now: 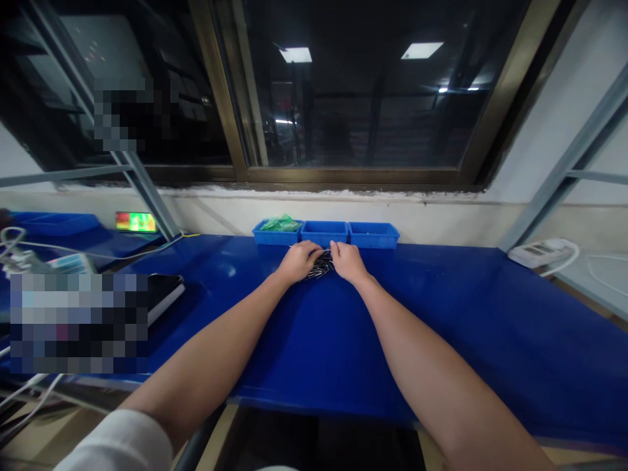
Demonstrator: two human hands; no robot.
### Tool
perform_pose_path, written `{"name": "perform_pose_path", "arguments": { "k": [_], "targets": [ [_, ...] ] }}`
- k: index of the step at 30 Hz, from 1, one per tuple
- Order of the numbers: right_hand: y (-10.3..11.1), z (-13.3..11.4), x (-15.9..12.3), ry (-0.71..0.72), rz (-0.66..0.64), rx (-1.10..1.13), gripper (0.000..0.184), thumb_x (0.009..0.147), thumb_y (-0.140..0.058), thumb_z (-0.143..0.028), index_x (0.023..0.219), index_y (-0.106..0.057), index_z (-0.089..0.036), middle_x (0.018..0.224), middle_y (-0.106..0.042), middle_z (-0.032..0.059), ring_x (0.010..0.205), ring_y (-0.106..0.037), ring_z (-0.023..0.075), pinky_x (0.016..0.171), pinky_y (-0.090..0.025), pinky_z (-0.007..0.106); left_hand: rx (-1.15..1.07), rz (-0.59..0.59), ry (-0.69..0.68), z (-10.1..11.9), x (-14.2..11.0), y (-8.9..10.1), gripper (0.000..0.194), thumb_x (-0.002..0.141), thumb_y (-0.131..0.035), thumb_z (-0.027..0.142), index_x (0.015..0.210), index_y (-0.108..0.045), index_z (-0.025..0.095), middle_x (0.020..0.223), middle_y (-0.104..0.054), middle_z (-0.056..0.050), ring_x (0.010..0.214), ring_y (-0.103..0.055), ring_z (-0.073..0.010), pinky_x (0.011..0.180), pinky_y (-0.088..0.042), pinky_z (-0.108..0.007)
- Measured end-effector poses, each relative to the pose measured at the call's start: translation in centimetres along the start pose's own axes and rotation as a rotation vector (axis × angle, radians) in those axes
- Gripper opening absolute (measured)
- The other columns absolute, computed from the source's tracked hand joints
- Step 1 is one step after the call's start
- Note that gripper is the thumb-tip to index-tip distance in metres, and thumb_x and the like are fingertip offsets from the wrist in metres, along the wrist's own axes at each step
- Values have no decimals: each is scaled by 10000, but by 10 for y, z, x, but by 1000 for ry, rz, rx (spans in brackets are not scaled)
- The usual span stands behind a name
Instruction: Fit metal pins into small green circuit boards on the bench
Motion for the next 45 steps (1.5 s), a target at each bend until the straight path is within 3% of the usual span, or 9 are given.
{"name": "perform_pose_path", "arguments": {
  "k": [7, 11, 16, 21, 29, 32, 36, 40, 45],
  "targets": [
    [-7, 5, 1, -65, -44, 541, 334, 740, -549, -485, 841, -565, -167, 693, -629, 25, 669, -595, 158, 663, -446, 282, 94, -32, 69, -5, -2, 0, 285, 908, -357, 255, 855, -631, 199, 841, -611, -47, 802, -565, -169, 748, -420, -285],
    [-8, 8, 3, -92, -32, 684, 338, 637, -656, -467, 769, -576, -166, 705, -628, 26, 676, -584, 155, 679, -454, 293, 96, -34, 65, -5, -1, -1, 274, 899, -366, 245, 834, -628, 196, 826, -613, -43, 780, -564, -165, 725, -418, -277],
    [-11, 16, 1, -200, -100, 757, 366, 648, -628, -534, 692, -613, -170, 628, -630, 20, 548, -536, 135, 528, -412, 258, 55, -83, 51, -2, -2, -3, 307, 907, -364, 299, 843, -644, 192, 825, -625, -45, 808, -579, -165, 756, -433, -275],
    [1, 30, 3, -260, 64, 652, 519, 723, -470, -655, 580, -587, -171, 510, -569, 16, 522, -545, 142, 571, -425, 269, 14, -14, 56, -2, -3, 2, 278, 864, -449, 311, 1057, -622, 212, 958, -632, -45, 892, -583, -173, 834, -444, -287],
    [34, 51, 10, -256, 369, 410, 638, 805, -255, -671, 758, -629, -157, 758, -661, 86, 790, -608, 207, 787, -431, 327, 8, 128, 75, -14, -3, 6, 194, 819, -504, 228, 892, -682, 202, 956, -626, -41, 890, -589, -168, 854, -448, -288],
    [40, 60, 15, -268, 358, 335, 658, 836, -197, -641, 902, -641, -161, 916, -661, 104, 953, -573, 233, 890, -389, 371, 24, 119, 108, -17, -3, 6, 165, 810, -521, 229, 858, -677, 204, 955, -624, -39, 897, -588, -171, 853, -447, -291],
    [33, 76, 14, -401, 205, 189, 634, 831, -226, -646, 1142, -584, -225, 1190, -575, 96, 1179, -422, 291, 983, -281, 486, 50, 100, 146, -16, -4, 9, 150, 799, -543, 288, 844, -656, 200, 951, -613, -46, 919, -580, -188, 859, -442, -300],
    [24, 73, 15, -340, 106, 96, 605, 850, -229, -612, 1229, -528, -248, 1291, -505, 82, 1235, -361, 281, 1004, -240, 499, 89, 23, 167, -13, -7, 5, 434, 773, -531, 514, 1052, -594, 187, 1096, -579, -79, 1029, -539, -243, 910, -415, -359],
    [20, 46, 14, -96, 182, -32, 491, 824, -414, -510, 1144, -583, -177, 1200, -555, 123, 1136, -443, 269, 968, -290, 461, 184, -221, 195, -15, -12, -16, 839, 687, -427, 750, 1314, -408, 192, 1378, -391, -115, 1284, -312, -316, 1028, -277, -440]
  ]
}}
Point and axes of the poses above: each hand's wrist, its own x-axis towards the middle knuckle, its own y-axis out of the back of the hand, z = x × y, the point moved 7 cm from there along x, towards the middle knuckle
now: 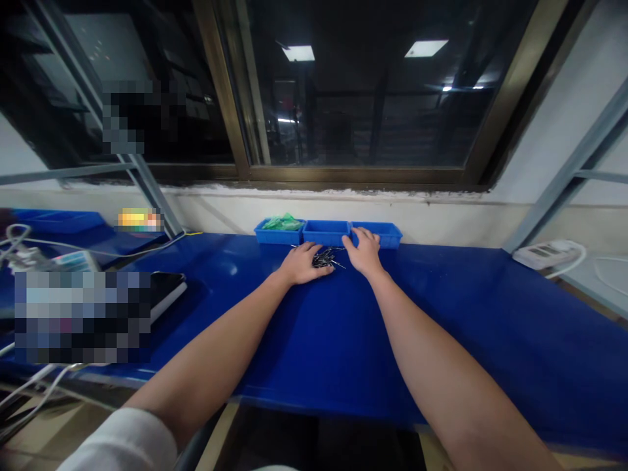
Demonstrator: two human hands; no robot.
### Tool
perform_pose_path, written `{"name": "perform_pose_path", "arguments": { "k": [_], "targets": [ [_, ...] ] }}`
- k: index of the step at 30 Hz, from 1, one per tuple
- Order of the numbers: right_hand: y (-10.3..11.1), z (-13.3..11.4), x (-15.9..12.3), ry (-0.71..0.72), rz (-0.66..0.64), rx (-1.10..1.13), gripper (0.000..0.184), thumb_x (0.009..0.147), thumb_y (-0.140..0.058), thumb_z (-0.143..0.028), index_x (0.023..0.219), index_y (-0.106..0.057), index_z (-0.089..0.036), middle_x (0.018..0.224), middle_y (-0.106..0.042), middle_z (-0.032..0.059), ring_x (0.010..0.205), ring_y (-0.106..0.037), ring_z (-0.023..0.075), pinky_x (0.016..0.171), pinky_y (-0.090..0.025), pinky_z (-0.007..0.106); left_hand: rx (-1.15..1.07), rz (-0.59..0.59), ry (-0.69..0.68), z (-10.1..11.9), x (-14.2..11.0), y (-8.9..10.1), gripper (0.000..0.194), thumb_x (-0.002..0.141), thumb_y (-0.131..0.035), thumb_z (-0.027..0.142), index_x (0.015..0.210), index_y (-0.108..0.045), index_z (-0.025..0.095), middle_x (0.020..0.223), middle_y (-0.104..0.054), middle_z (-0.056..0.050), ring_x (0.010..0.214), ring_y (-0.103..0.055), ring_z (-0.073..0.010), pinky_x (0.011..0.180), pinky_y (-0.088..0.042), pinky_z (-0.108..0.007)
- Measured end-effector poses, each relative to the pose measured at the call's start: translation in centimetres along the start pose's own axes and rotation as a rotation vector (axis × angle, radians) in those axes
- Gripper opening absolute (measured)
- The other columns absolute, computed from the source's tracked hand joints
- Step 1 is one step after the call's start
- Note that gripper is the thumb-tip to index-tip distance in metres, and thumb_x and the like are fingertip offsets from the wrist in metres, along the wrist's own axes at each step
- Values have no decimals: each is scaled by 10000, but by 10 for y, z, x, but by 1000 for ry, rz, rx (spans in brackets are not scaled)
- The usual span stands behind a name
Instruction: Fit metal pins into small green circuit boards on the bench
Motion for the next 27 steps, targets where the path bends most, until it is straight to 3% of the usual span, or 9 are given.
{"name": "perform_pose_path", "arguments": {
  "k": [4, 7, 10, 17, 27],
  "targets": [
    [-22, -28, -14, 187, -183, -54, 420, 792, -503, -436, 1108, -603, -177, 1134, -585, 105, 1057, -472, 265, 924, -338, 411, -1, -156, 20, -3, 1, -15, 912, 666, -376, 794, 1356, -351, 200, 1425, -325, -129, 1317, -260, -318, 1051, -228, -443],
    [-41, -34, -24, 192, -376, -146, 417, 811, -474, -461, 1112, -609, -206, 1163, -577, 96, 1045, -466, 284, 884, -351, 431, -21, -177, -16, -2, 2, -18, 858, 695, -382, 763, 1351, -358, 210, 1412, -351, -124, 1306, -294, -300, 1054, -225, -441],
    [-47, -35, -28, 177, -461, -173, 349, 836, -455, -430, 1037, -650, -222, 1090, -609, 91, 1002, -492, 263, 866, -360, 414, -61, -160, -80, 1, 3, -18, 806, 721, -400, 726, 1340, -378, 211, 1386, -397, -115, 1299, -313, -285, 1049, -249, -419],
    [-38, -41, -24, 224, -423, -9, 222, 789, -561, -311, 910, -690, -177, 881, -641, 75, 832, -568, 182, 807, -410, 302, -108, -117, -111, 0, 4, -18, 771, 731, -410, 715, 1312, -426, 209, 1340, -458, -104, 1261, -375, -287, 1030, -296, -397],
    [-34, -45, -25, 246, -376, 114, 103, 759, -592, -233, 769, -682, -184, 771, -637, 42, 718, -568, 161, 711, -422, 286, -112, -103, -128, 4, 3, -12, 714, 741, -430, 690, 1262, -476, 204, 1294, -504, -100, 1232, -411, -291, 1002, -332, -398]
  ]
}}
Point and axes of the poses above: each hand's wrist, its own x-axis towards the middle knuckle, its own y-axis out of the back of the hand, z = x × y, the point moved 7 cm from there along x, towards the middle knuckle
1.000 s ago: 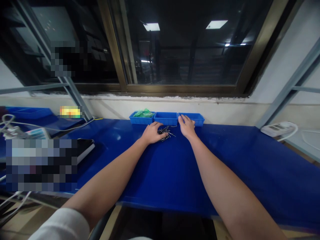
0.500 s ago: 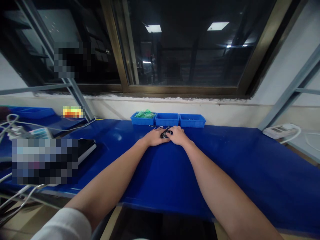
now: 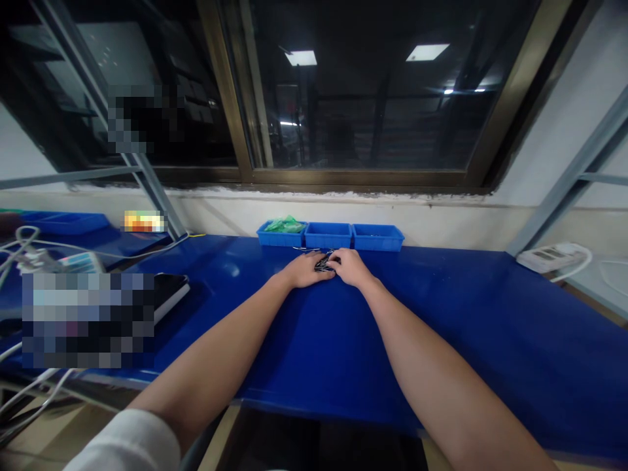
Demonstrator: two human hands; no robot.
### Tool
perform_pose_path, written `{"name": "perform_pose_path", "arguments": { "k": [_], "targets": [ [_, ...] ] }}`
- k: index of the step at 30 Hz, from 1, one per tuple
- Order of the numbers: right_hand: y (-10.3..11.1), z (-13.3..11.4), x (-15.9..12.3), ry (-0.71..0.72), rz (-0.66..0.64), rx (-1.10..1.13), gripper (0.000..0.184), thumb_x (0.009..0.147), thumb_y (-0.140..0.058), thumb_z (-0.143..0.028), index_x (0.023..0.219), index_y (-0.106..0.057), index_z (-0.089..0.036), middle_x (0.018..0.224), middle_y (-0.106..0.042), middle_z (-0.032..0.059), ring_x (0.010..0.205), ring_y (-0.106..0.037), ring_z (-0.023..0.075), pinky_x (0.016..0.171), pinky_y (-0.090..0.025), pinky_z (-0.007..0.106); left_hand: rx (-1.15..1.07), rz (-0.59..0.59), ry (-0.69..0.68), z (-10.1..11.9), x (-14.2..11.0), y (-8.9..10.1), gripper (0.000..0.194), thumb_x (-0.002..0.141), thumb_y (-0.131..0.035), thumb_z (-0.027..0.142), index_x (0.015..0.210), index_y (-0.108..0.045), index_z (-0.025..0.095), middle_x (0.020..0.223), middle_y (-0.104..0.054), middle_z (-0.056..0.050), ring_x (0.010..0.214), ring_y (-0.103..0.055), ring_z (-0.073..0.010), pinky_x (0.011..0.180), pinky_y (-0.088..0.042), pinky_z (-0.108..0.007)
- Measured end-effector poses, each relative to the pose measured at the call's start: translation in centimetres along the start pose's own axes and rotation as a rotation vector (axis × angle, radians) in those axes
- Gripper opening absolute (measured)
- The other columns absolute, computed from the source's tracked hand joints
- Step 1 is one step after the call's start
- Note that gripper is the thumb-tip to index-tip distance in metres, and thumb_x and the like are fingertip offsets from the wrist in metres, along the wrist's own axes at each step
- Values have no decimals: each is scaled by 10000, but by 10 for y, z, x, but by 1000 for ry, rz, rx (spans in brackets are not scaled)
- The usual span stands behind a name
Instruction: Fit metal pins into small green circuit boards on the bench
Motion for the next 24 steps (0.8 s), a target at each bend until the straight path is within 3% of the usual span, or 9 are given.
{"name": "perform_pose_path", "arguments": {
  "k": [7, 10, 14, 18, 24],
  "targets": [
    [6, -3, 0, 38, 90, 28, 135, 793, -543, -258, 755, -651, -185, 804, -641, 54, 782, -575, 177, 760, -423, 309, -19, 75, -9, 2, 0, 6, 634, 727, -492, 657, 1148, -550, 186, 1163, -588, -98, 1089, -532, -276, 907, -415, -359],
    [10, -2, 0, -12, 138, 117, 169, 823, -488, -277, 828, -627, -181, 773, -650, 43, 723, -587, 167, 704, -433, 296, -58, 178, -44, 5, -1, 15, 546, 771, -492, 594, 1112, -564, 173, 1102, -614, -88, 1003, -575, -239, 866, -440, -329],
    [7, 0, 1, -66, 80, 247, 223, 827, -474, -334, 823, -630, -176, 741, -663, 34, 678, -596, 161, 636, -434, 272, -107, 324, -122, 12, -2, 28, 350, 830, -509, 400, 1089, -586, 177, 1075, -634, -63, 993, -578, -198, 871, -438, -299],
    [7, 4, 1, -125, 92, 338, 303, 795, -501, -432, 753, -626, -160, 604, -616, 20, 561, -549, 145, 533, -402, 254, -98, 321, -126, 12, 0, 29, 213, 840, -495, 246, 986, -644, 201, 972, -675, -32, 927, -594, -180, 849, -445, -293],
    [7, 11, -1, -262, 137, 498, 383, 687, -601, -543, 744, -575, -165, 476, -542, -20, 404, -451, 101, 418, -336, 230, -120, 318, -108, 11, -1, 31, 193, 843, -501, 249, 954, -651, 197, 941, -675, -34, 902, -595, -179, 843, -447, -295]
  ]
}}
Point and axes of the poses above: each hand's wrist, its own x-axis towards the middle knuckle, its own y-axis out of the back of the hand, z = x × y, the point moved 7 cm from there along x, towards the middle knuckle
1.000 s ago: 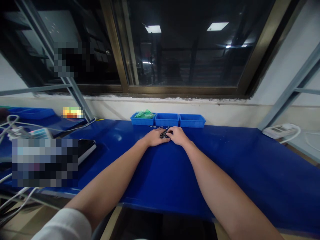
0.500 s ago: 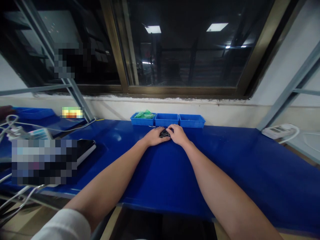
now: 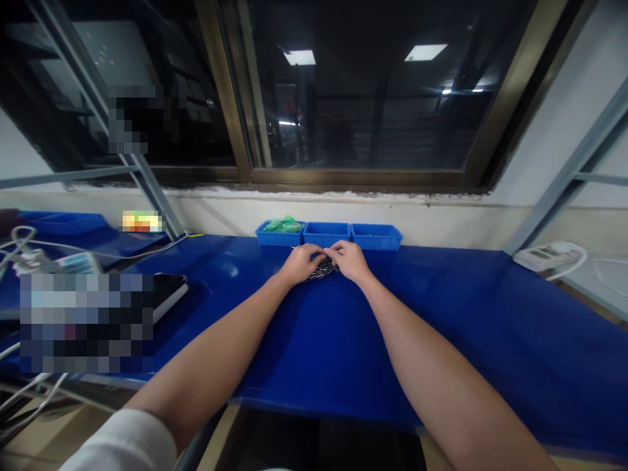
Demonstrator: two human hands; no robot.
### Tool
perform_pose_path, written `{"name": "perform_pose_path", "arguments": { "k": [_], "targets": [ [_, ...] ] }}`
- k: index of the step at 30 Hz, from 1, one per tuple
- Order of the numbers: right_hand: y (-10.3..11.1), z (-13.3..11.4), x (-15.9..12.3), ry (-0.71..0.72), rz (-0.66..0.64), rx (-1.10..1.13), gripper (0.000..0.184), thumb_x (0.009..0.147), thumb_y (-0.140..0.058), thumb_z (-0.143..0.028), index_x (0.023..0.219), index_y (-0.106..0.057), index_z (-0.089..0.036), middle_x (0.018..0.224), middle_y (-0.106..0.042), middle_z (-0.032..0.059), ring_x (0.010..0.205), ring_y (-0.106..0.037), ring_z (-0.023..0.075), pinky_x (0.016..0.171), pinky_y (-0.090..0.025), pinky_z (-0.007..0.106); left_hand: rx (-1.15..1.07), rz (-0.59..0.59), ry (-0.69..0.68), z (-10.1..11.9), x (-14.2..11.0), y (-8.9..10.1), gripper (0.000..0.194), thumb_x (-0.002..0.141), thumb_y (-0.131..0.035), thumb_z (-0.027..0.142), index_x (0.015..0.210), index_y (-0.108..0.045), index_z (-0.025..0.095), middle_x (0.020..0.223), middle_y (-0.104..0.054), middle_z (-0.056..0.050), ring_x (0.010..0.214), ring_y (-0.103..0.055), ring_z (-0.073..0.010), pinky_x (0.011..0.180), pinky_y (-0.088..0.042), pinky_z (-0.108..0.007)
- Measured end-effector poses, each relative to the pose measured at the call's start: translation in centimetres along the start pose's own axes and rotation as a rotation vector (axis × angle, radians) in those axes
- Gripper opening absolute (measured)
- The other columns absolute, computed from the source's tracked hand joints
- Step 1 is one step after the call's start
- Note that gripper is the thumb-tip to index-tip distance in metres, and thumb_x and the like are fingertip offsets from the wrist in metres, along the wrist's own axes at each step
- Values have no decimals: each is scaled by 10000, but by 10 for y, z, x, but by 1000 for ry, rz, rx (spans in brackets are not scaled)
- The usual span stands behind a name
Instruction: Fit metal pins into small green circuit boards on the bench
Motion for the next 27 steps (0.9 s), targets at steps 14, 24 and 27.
{"name": "perform_pose_path", "arguments": {
  "k": [14, 24, 27],
  "targets": [
    [2, -10, -2, 30, 9, 60, 412, 665, -607, -565, 713, -587, -156, 584, -627, 34, 440, -491, 106, 452, -383, 242, 52, 61, 6, -4, 0, 3, 207, 885, -432, 249, 897, -629, 187, 895, -641, -49, 856, -583, -168, 792, -435, -276],
    [5, -11, -1, 68, 46, -72, 343, 714, -576, -503, 644, -602, -168, 594, -634, 39, 544, -567, 148, 548, -436, 271, 101, 18, 74, -5, 0, 1, 240, 899, -374, 250, 867, -604, 187, 885, -639, -48, 850, -581, -175, 770, -429, -277],
    [7, -10, 0, 91, 83, 19, 320, 645, -653, -459, 758, -616, -162, 689, -659, 53, 636, -604, 174, 610, -470, 298, 110, 17, 103, -7, 0, 2, 232, 893, -388, 250, 867, -610, 188, 896, -644, -50, 857, -584, -178, 778, -432, -285]
  ]
}}
Point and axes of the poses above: each hand's wrist, its own x-axis towards the middle knuckle, its own y-axis out of the back of the hand, z = x × y, the point moved 7 cm from there along x, towards the middle knuckle
